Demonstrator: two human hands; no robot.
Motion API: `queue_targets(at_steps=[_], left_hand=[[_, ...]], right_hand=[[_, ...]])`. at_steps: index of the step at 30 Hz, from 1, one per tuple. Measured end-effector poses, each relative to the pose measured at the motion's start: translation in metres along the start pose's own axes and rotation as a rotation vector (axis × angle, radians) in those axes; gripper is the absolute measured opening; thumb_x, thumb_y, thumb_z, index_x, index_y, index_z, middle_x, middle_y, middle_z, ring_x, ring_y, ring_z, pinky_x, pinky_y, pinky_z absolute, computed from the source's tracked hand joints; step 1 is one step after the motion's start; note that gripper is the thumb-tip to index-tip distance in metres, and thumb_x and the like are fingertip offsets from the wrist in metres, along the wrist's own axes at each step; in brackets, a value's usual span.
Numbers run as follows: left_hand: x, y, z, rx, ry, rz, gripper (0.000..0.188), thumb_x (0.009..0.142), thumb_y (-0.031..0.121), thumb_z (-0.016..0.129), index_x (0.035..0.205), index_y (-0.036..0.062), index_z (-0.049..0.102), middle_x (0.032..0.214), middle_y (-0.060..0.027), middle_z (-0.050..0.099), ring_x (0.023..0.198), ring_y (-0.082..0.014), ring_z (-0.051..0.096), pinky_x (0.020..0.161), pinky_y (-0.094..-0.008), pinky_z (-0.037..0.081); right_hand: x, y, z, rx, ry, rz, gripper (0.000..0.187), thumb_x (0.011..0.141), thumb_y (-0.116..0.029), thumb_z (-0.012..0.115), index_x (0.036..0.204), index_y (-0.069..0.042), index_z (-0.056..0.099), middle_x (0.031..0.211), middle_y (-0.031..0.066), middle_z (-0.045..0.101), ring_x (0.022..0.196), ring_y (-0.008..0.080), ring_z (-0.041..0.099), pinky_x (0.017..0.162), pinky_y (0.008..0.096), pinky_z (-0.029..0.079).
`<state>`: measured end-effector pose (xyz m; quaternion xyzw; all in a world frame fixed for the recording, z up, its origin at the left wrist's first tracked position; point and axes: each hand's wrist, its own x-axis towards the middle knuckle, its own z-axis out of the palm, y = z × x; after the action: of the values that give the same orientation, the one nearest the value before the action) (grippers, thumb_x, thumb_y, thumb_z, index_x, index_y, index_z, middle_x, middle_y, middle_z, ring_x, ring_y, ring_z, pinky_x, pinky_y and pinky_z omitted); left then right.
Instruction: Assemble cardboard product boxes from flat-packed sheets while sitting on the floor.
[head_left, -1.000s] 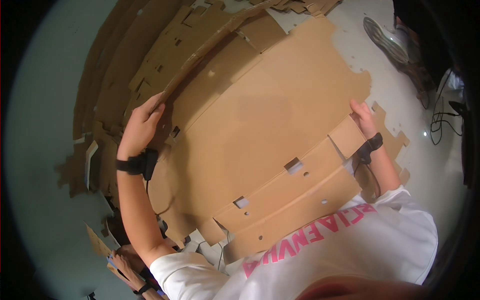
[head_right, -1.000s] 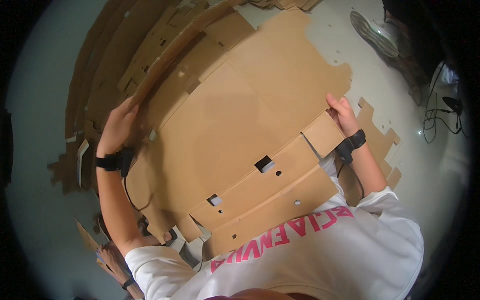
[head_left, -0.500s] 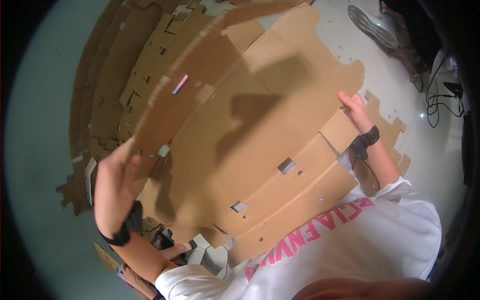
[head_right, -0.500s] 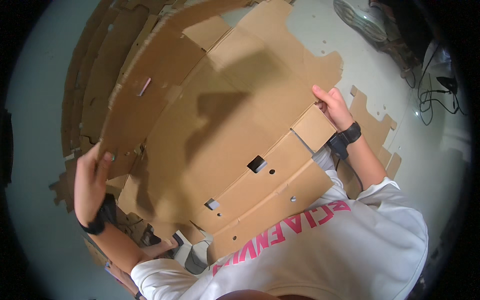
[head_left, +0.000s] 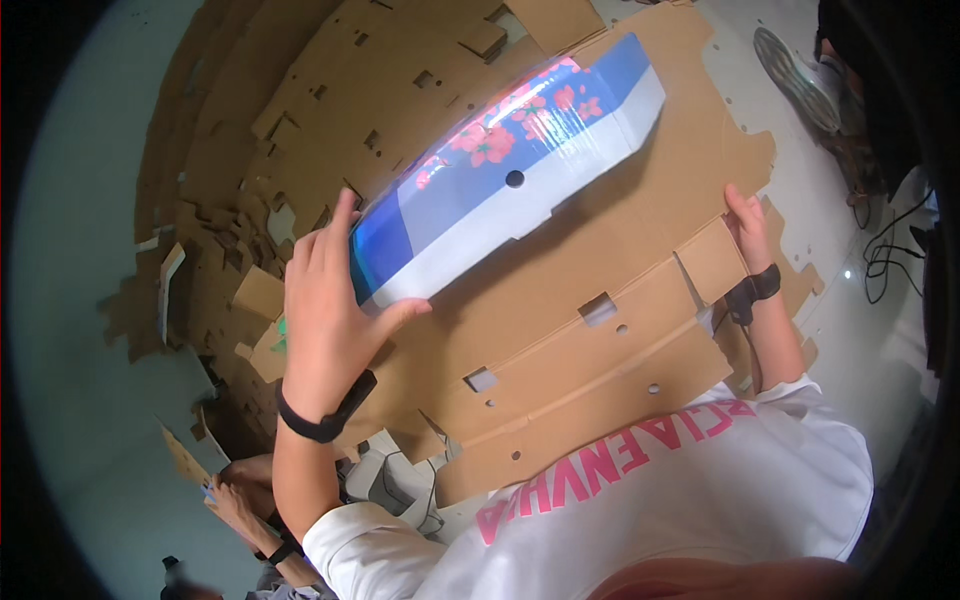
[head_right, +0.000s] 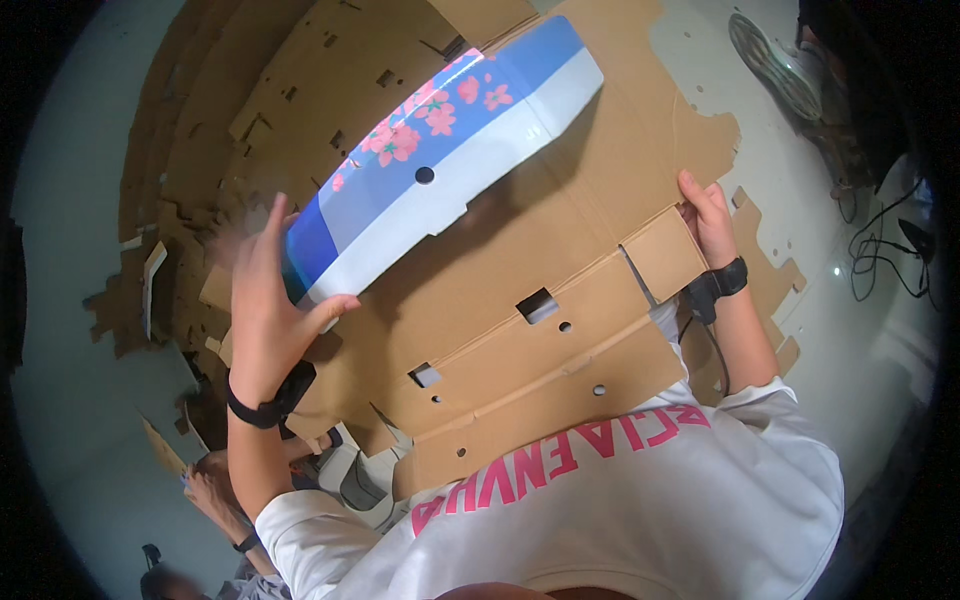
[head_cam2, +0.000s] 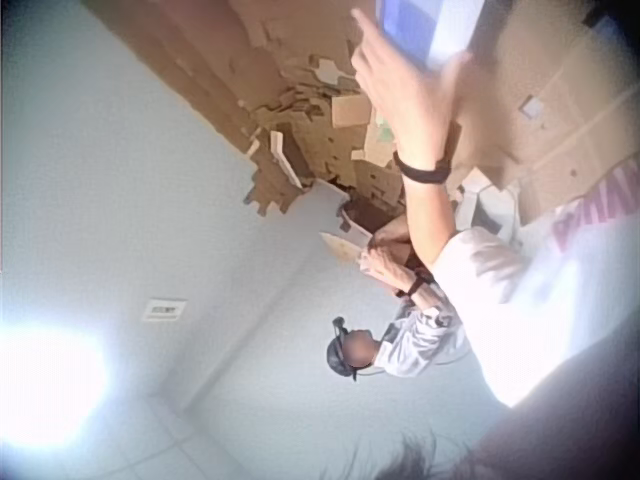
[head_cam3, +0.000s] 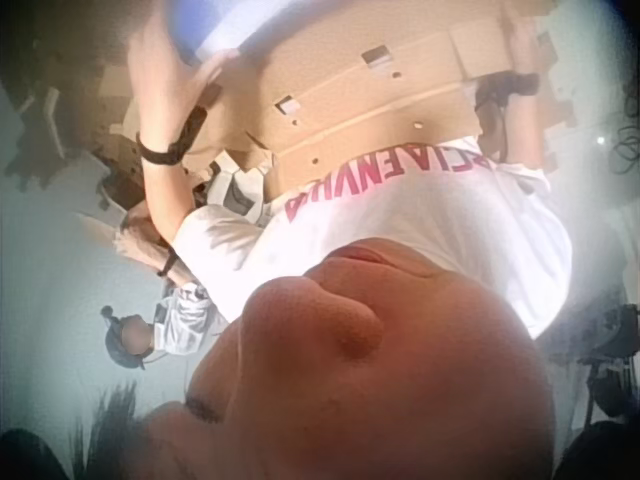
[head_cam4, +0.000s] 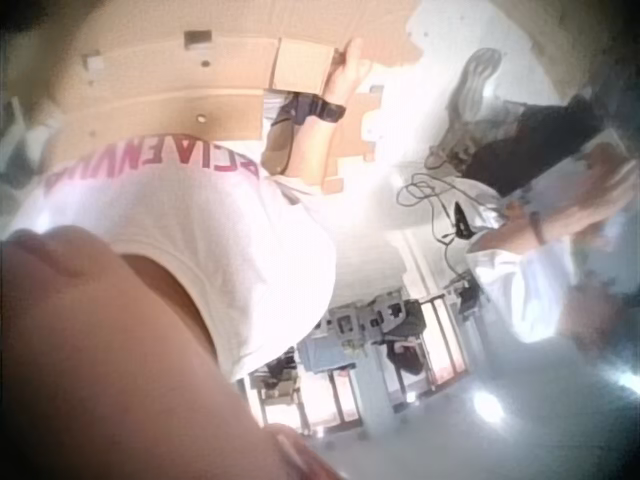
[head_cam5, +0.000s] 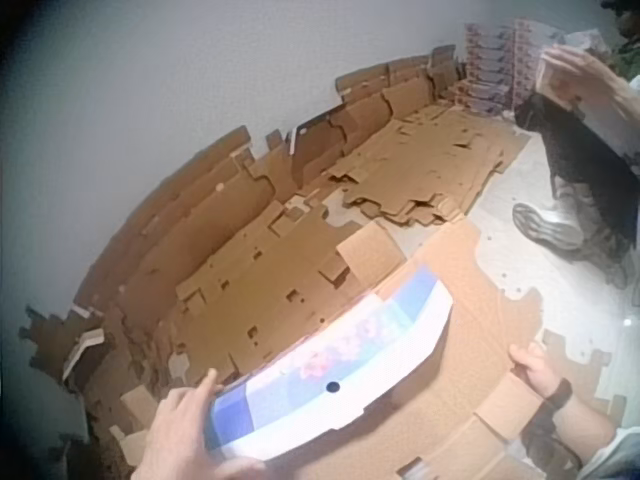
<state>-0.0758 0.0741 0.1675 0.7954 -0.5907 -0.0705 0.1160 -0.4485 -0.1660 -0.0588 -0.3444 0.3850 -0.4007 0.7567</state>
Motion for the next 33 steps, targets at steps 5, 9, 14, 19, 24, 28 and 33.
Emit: queue_targets(at_steps=[5, 9, 14, 19, 24, 28, 33], left_hand=[[0.016, -0.007, 0.011, 0.216, 0.080, 0.036, 0.064, 0.063, 0.024, 0.092, 0.115, 0.0031, 0.062, 0.102, -0.0153, 0.066, 0.094, -0.0357, 0.063, 0.081, -0.0423, 0.051], [0.021, -0.010, 0.017, 0.258, 0.134, 0.018, 0.052, 0.066, 0.022, 0.091, 0.106, 0.0041, 0.063, 0.093, -0.0145, 0.065, 0.085, -0.0358, 0.063, 0.074, -0.0414, 0.051], [0.019, -0.010, 0.016, 0.297, 0.133, 0.009, 0.050, 0.067, 0.022, 0.090, 0.105, 0.0042, 0.063, 0.092, -0.0142, 0.064, 0.084, -0.0356, 0.062, 0.073, -0.0416, 0.050], [0.013, -0.024, 0.003, 0.195, 0.057, -0.001, 0.062, 0.068, 0.030, 0.091, 0.115, 0.0016, 0.063, 0.104, -0.0164, 0.067, 0.096, -0.0347, 0.065, 0.082, -0.0401, 0.052], [-0.011, -0.052, -0.036, -0.245, -0.140, -0.099, 0.102, 0.062, 0.050, 0.090, 0.140, -0.0030, 0.051, 0.127, -0.0242, 0.063, 0.116, -0.0386, 0.062, 0.101, -0.0421, 0.047], [-0.044, -0.041, -0.053, -0.121, -0.223, -0.030, 0.114, 0.063, 0.052, 0.089, 0.148, -0.0051, 0.038, 0.146, -0.0255, 0.049, 0.134, -0.0420, 0.049, 0.111, -0.0446, 0.039], [-0.067, -0.023, -0.045, 0.363, -0.078, -0.140, 0.089, 0.067, 0.003, 0.084, 0.147, -0.0006, 0.043, 0.145, -0.0202, 0.052, 0.130, -0.0394, 0.052, 0.107, -0.0448, 0.044]], right_hand=[[-0.001, 0.002, -0.002, 0.020, 0.015, -0.006, 0.028, 0.101, -0.023, 0.062, 0.114, 0.001, 0.065, 0.102, 0.0089, 0.073, 0.084, 0.0137, 0.070, 0.070, 0.0268, 0.054], [-0.001, 0.001, -0.003, 0.027, 0.001, 0.015, 0.028, 0.101, -0.022, 0.062, 0.116, 0.002, 0.065, 0.104, 0.0093, 0.073, 0.087, 0.0140, 0.071, 0.072, 0.0271, 0.055], [0.001, 0.002, -0.006, -0.010, -0.040, -0.010, 0.029, 0.102, -0.021, 0.060, 0.121, 0.002, 0.063, 0.111, 0.0089, 0.072, 0.096, 0.0153, 0.070, 0.081, 0.0293, 0.054], [0.002, 0.005, -0.013, -0.006, -0.038, -0.021, 0.030, 0.102, -0.021, 0.060, 0.121, 0.001, 0.063, 0.113, 0.0085, 0.071, 0.099, 0.0157, 0.069, 0.083, 0.0299, 0.054], [0.006, 0.007, -0.021, -0.019, -0.044, 0.022, 0.028, 0.101, -0.021, 0.061, 0.120, 0.000, 0.064, 0.112, 0.0077, 0.072, 0.098, 0.0152, 0.069, 0.082, 0.0293, 0.054], [0.009, 0.010, -0.023, -0.028, 0.048, -0.034, 0.025, 0.101, -0.023, 0.063, 0.115, -0.002, 0.065, 0.108, 0.0071, 0.072, 0.092, 0.0142, 0.069, 0.076, 0.0272, 0.054], [0.007, 0.007, -0.017, -0.027, 0.051, 0.018, 0.025, 0.101, -0.023, 0.063, 0.114, -0.003, 0.064, 0.107, 0.0069, 0.071, 0.093, 0.0141, 0.069, 0.076, 0.0271, 0.054]])
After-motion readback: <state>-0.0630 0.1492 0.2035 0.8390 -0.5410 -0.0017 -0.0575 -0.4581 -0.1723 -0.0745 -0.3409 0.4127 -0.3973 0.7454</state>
